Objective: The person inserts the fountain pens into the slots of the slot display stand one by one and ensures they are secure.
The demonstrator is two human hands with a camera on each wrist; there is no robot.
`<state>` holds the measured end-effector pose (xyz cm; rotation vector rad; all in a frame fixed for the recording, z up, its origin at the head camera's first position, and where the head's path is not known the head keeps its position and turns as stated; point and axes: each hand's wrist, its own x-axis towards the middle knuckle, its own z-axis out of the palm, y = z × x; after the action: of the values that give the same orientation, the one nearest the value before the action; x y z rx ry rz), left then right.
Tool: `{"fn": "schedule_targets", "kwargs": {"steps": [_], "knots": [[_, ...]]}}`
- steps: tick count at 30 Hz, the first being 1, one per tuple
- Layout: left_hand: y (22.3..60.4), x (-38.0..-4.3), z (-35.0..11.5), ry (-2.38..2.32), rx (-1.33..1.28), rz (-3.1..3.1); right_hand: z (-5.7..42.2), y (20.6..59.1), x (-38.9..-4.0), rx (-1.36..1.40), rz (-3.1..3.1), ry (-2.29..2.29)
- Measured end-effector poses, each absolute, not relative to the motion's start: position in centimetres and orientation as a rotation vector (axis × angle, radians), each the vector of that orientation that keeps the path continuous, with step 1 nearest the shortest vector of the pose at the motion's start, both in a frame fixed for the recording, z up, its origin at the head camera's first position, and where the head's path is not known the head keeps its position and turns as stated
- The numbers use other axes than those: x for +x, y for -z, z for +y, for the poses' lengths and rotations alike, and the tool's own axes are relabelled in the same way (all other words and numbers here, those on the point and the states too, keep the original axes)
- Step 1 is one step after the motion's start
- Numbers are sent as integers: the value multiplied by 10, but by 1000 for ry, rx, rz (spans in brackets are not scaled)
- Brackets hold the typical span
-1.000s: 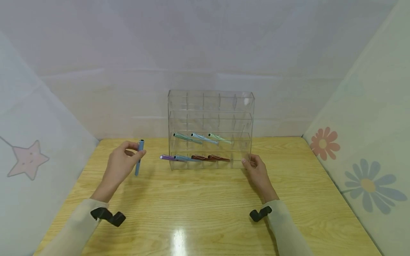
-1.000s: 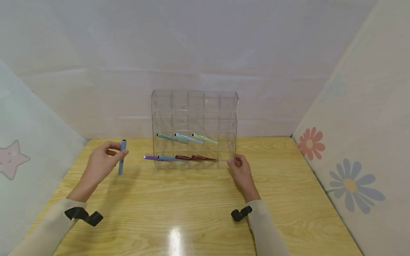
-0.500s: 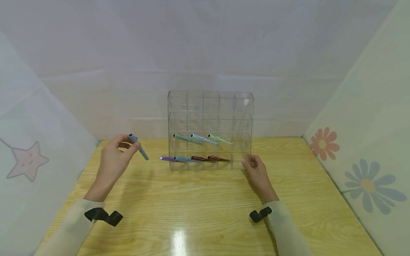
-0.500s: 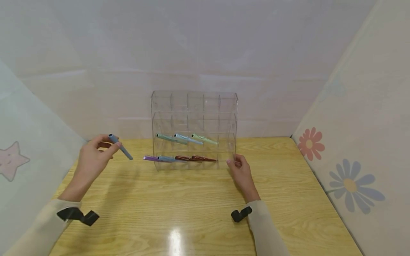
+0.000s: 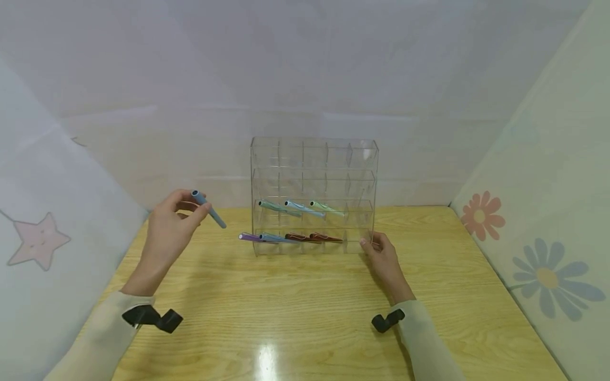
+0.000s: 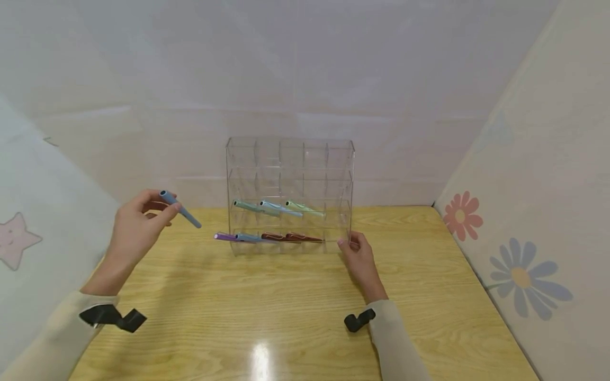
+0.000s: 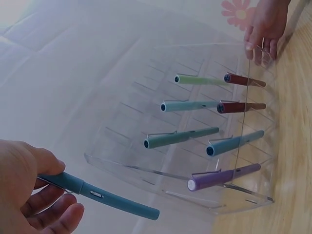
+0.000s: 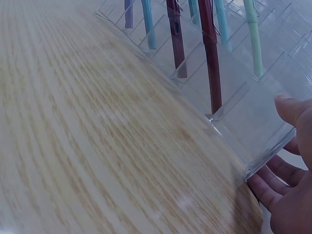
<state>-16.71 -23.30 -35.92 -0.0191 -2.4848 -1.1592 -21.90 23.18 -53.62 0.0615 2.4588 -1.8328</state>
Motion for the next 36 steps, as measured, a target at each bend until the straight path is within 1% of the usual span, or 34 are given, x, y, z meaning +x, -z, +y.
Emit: {"fn": "schedule_targets", "kwargs": {"steps": [9,25,36], "knots": [[352,-172,-221,1260,-63,-2448,233,537,-218,67,2459,1837],[347,-178,-204,1256,-126,-2464,234,539,-220,68,2438,1862],[360,-190,-198,1289,-184,-2482,233,540,-224,61,2467,1842]]}}
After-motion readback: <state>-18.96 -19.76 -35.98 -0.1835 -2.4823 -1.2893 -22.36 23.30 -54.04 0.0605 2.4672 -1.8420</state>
